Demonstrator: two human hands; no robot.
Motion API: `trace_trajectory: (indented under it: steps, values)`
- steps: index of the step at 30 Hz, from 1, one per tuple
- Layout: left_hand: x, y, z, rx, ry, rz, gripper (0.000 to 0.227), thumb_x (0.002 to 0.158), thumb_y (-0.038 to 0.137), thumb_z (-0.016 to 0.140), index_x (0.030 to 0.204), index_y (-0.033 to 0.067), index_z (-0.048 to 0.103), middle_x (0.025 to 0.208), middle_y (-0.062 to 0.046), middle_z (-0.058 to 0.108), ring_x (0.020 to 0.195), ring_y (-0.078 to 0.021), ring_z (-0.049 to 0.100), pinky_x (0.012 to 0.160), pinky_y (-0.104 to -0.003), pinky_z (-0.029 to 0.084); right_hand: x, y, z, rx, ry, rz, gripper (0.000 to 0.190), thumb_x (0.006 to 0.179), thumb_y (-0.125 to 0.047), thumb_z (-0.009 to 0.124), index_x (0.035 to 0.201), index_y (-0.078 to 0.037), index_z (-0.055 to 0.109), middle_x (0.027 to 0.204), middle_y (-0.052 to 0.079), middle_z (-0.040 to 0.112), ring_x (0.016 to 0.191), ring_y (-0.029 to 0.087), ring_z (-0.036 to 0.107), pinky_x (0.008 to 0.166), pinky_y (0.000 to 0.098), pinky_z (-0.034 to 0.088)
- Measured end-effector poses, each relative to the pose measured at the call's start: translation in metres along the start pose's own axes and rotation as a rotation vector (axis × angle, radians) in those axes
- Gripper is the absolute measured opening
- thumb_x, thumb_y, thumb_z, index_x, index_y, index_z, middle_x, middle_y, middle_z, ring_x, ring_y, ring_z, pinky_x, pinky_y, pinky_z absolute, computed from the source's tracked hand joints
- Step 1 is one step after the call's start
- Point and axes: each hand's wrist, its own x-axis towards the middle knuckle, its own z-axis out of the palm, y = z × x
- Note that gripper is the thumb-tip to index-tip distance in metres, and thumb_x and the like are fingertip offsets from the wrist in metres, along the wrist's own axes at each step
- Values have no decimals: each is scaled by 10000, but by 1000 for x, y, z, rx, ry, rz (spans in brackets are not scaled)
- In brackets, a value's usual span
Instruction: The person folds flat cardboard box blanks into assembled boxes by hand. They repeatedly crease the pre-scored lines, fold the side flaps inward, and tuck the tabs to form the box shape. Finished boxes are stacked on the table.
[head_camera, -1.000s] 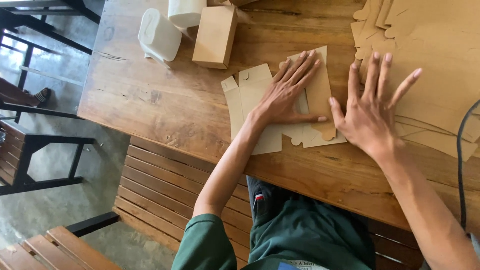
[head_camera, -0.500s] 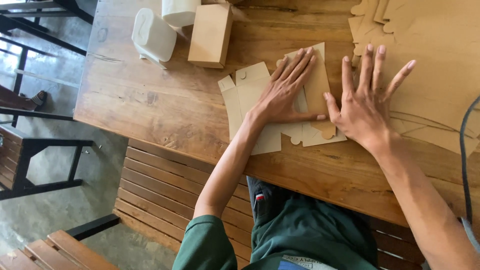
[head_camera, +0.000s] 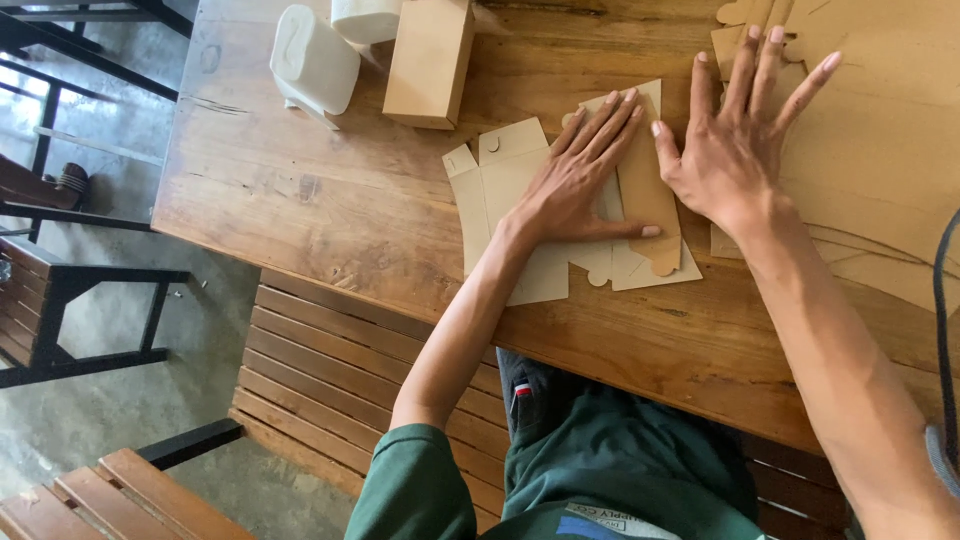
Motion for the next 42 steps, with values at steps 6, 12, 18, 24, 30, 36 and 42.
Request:
trace_trajectory:
  steps: [6,12,18,24,30,36,42]
  values:
    - [1,1,-3,-15,-28,-6,1384,865,998,686,1687,60,87,1776,-110,70,1670,-249,32,1400,-441,15,-11,-16,-14,14,-85,67,821,1030,-468,442,1690,-16,259,1690,304,-28,1546,424,-101,1069,834,-169]
    - [0,-1,0,5,-26,4,1367,892,993,690,1692,66,82,1780,-104,63,1673,-245,27,1406,-438,21,-39,-18,-22,39,-92,36,813,1020,-423,470,1682,1,262,1681,339,-17,1554,441,-75,1041,837,-178]
    - [0,-1,2,48,-8,2,1377,901,1016,730,1689,66,119,1777,-99,97,1674,-240,67,1411,-431,56,-63,-15,-29,41,-80,-37,821,1021,-433,466,1658,72,345,1688,412,45,1562,508,-36,1004,860,-177]
    - [0,-2,2,1,-27,2,1371,922,997,742,1697,71,92,1784,-95,70,1680,-239,37,1418,-435,26,-73,-17,-35,52,-72,-66,845,989,-353,565,1656,130,379,1663,470,56,1547,525,-34,987,877,-162]
    - [1,-3,4,5,-36,0,1362,944,992,760,1699,79,87,1785,-98,63,1682,-238,36,1422,-425,24,-56,-13,-29,42,-77,-37,842,1010,-432,500,1663,78,345,1670,461,66,1552,552,-13,1001,865,-169]
    - [1,-7,12,-57,-18,7,1361,917,982,723,1699,83,67,1784,-110,44,1687,-246,23,1428,-443,22,-25,-21,-26,60,-94,32,840,980,-346,590,1670,-25,233,1662,401,30,1521,494,-58,1023,847,-166]
    - [2,-11,16,-93,11,4,1310,938,938,768,1700,106,102,1786,-94,87,1687,-230,54,1431,-443,47,-5,2,14,-12,29,-64,763,1114,-343,565,1635,195,416,1688,485,134,1563,552,21,1058,808,-174]
